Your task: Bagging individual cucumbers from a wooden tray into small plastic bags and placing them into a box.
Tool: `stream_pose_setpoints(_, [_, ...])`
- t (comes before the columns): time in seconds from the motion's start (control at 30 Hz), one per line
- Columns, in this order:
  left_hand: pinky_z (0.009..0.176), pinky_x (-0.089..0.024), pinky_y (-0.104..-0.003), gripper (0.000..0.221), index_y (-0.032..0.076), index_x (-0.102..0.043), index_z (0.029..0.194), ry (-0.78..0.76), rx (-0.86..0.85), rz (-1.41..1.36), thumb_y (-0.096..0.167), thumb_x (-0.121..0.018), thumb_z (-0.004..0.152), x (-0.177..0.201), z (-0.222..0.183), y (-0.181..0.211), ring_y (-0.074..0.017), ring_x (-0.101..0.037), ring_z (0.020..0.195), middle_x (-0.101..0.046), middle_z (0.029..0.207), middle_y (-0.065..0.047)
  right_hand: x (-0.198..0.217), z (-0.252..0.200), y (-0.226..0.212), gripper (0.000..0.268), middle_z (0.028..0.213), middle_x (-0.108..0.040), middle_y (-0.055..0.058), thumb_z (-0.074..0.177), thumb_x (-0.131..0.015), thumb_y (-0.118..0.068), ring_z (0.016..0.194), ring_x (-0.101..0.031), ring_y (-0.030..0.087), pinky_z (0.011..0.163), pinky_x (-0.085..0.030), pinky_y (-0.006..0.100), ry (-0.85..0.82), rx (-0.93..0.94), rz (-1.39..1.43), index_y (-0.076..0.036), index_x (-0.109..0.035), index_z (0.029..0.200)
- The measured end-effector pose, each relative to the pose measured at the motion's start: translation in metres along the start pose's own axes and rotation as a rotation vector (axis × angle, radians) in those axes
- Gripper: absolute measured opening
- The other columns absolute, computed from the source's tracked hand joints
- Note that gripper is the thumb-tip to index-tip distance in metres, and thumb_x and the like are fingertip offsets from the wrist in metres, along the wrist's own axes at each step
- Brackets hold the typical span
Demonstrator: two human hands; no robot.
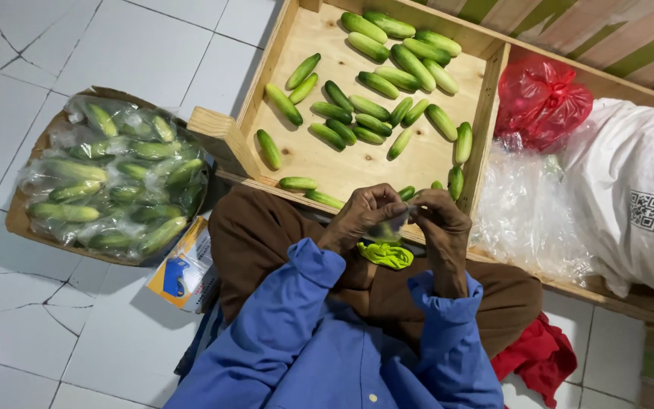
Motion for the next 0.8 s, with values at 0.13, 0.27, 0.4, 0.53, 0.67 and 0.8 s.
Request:
stream_pose_setpoints(0.13, [0.058, -0.048, -0.017, 0.015, 0.007, -0.07, 0.087, 0.02, -0.027, -0.024, 0.015, -0.082, 0.089, -0.003, 0.003, -0.001, -0.0062, -0.066, 0.061, -0.069, 0.064, -0.006, -0.014, 0.004, -0.022, 0.014, 0.102, -0.069, 0.015, 0.091, -0.071, 0.009, 0.082, -0.067, 0.015, 0.075, -0.058, 0.032, -0.036, -0.033, -0.037, 0.004, -0.07, 0.104])
stream_pose_setpoints(0.27, [0.054, -0.047, -0.016, 0.017, 0.004, -0.069, 0.087, 0.056, -0.071, -0.045, 0.013, -0.084, 0.086, 0.0, 0.004, 0.004, -0.0073, -0.065, 0.056, -0.067, 0.06, -0.008, -0.012, 0.003, -0.018, 0.024, 0.101, -0.074, 0.019, 0.09, -0.071, 0.007, 0.095, -0.071, 0.02, 0.084, -0.06, 0.039, -0.097, -0.065, -0.06, 0.006, -0.069, 0.114])
stream_pose_setpoints(0.4, [0.055, -0.047, -0.016, 0.015, 0.004, -0.07, 0.089, 0.041, -0.094, -0.029, 0.011, -0.083, 0.087, -0.001, 0.002, -0.001, -0.0073, -0.064, 0.055, -0.067, 0.061, -0.009, -0.001, 0.002, -0.008, 0.021, 0.093, -0.074, 0.025, 0.081, -0.076, 0.013, 0.088, -0.075, 0.028, 0.081, -0.063, 0.043, -0.063, -0.035, -0.089, 0.008, -0.075, 0.102])
stream_pose_setpoints(0.53, [0.058, -0.048, -0.018, 0.024, 0.002, -0.072, 0.104, 0.015, -0.108, -0.028, 0.014, -0.084, 0.087, -0.01, -0.006, 0.02, -0.0069, -0.063, 0.062, -0.07, 0.071, -0.009, 0.004, 0.006, -0.008, 0.015, 0.086, -0.075, 0.023, 0.085, -0.075, 0.012, 0.079, -0.075, 0.024, 0.075, -0.064, 0.039, 0.028, -0.072, -0.096, 0.008, -0.076, 0.099])
stream_pose_setpoints(0.67, [0.059, -0.046, -0.018, 0.014, 0.001, -0.076, 0.091, 0.109, -0.12, 0.025, 0.01, -0.085, 0.084, -0.011, -0.014, 0.03, -0.0037, -0.058, 0.061, -0.069, 0.065, -0.008, 0.007, 0.0, -0.003, 0.013, 0.081, -0.074, 0.022, 0.086, -0.079, 0.007, 0.074, -0.075, 0.022, 0.07, -0.065, 0.037, 0.087, -0.13, -0.075, 0.006, -0.076, 0.098])
stream_pose_setpoints(0.8, [0.06, -0.046, -0.019, 0.008, 0.003, -0.078, 0.091, 0.172, -0.13, -0.082, 0.009, -0.082, 0.088, 0.009, -0.005, 0.003, -0.0052, -0.055, 0.062, -0.066, 0.065, -0.007, 0.014, -0.007, 0.021, 0.032, 0.098, -0.075, 0.021, 0.087, -0.074, 0.006, 0.093, -0.075, 0.023, 0.084, -0.066, 0.037, 0.097, -0.19, 0.172, 0.01, -0.069, 0.118])
Point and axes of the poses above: each hand's wrist, its own z-axis towards the middle knuckle, its own x-axis out of the back of the hand, y = z × x, the point moved 7 cm from there along z, towards the middle knuckle
